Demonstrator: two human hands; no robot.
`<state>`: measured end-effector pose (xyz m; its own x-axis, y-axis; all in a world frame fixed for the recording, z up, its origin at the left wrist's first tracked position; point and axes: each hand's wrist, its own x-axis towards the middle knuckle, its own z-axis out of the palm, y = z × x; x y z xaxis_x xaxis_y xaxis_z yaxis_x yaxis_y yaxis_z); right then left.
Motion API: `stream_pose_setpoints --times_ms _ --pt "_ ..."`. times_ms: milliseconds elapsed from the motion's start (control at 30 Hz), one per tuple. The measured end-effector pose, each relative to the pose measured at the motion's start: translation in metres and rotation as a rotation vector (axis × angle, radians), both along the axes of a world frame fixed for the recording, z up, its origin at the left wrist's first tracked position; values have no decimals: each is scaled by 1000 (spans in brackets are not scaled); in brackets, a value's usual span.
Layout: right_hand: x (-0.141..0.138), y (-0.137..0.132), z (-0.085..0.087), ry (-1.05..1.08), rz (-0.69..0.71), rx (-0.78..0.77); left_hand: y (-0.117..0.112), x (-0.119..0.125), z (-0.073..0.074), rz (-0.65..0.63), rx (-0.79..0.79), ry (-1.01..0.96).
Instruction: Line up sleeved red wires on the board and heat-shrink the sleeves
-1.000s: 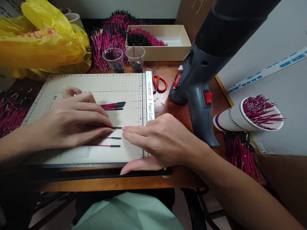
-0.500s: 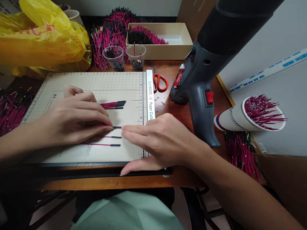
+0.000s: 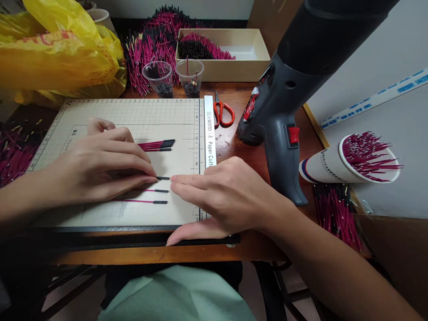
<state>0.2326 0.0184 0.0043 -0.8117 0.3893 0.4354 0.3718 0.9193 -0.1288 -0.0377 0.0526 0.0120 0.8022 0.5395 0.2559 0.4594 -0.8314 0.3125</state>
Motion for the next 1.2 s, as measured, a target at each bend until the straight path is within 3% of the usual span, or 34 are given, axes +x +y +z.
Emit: stream_pose_setpoints --times_ms 467,767,1000,1200 --pt "3 1 1 -15 -5 -3 -1 0 -1 15 6 -24" --pt "6 5 3 -82 -118 -29 8 7 2 234 54 -12" --pt "4 8 0 -111 -142 -65 13 11 -8 272 99 -33" --pt "3 8 1 -108 -119 -58 10 10 -6 225 63 -54"
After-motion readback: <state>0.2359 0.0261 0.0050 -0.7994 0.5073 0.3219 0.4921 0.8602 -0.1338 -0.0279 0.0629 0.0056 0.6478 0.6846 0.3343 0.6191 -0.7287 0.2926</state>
